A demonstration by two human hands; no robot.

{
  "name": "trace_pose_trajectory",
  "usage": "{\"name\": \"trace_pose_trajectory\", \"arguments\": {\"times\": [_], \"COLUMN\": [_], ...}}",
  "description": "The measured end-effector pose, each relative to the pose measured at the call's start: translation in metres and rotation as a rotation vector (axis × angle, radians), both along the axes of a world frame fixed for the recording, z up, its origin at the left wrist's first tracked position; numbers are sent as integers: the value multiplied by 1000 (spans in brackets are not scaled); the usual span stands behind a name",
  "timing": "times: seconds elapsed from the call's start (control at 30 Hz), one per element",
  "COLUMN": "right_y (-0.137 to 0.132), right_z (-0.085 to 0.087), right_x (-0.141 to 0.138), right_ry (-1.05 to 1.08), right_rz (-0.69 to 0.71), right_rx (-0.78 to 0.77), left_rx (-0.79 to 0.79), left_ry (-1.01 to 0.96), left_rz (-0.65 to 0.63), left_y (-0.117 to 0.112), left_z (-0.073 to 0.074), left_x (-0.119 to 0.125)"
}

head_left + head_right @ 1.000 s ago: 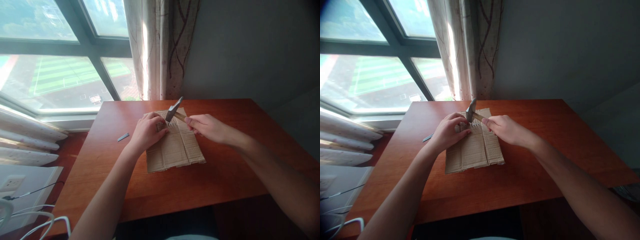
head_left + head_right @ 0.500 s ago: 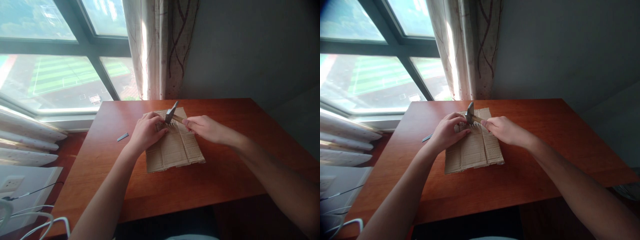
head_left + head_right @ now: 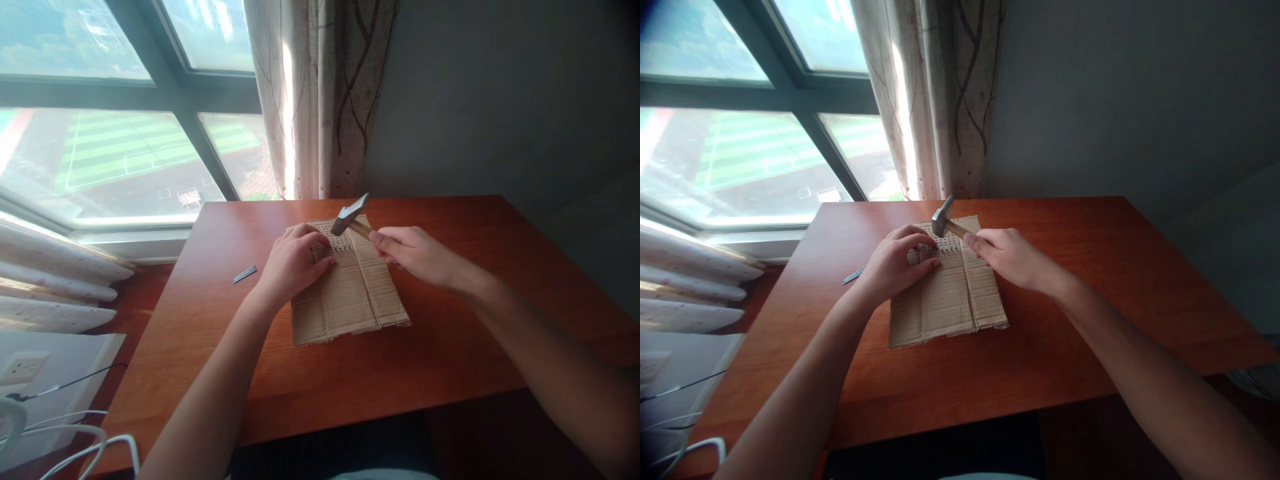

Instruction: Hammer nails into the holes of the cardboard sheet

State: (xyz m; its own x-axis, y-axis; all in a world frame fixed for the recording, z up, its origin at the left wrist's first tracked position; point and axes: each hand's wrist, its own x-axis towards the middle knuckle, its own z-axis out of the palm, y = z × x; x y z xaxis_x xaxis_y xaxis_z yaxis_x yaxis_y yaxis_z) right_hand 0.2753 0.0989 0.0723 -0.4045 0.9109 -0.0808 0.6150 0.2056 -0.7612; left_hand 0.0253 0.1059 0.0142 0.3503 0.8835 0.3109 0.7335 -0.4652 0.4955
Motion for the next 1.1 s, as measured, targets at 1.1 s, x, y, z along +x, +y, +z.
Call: {"name": "trace_pose_trajectory", "arguments": {"times": [1.1], "right_y": [11], "right_z": [-40], "right_x": [24], "right_ry": [989], "right_rz": [-577], "right_rx": [521], "left_rx": [179], "left_ry": [-99], "left_rz": [272], "left_y": [-10], "left_z": [15], "left_x": [-44]}}
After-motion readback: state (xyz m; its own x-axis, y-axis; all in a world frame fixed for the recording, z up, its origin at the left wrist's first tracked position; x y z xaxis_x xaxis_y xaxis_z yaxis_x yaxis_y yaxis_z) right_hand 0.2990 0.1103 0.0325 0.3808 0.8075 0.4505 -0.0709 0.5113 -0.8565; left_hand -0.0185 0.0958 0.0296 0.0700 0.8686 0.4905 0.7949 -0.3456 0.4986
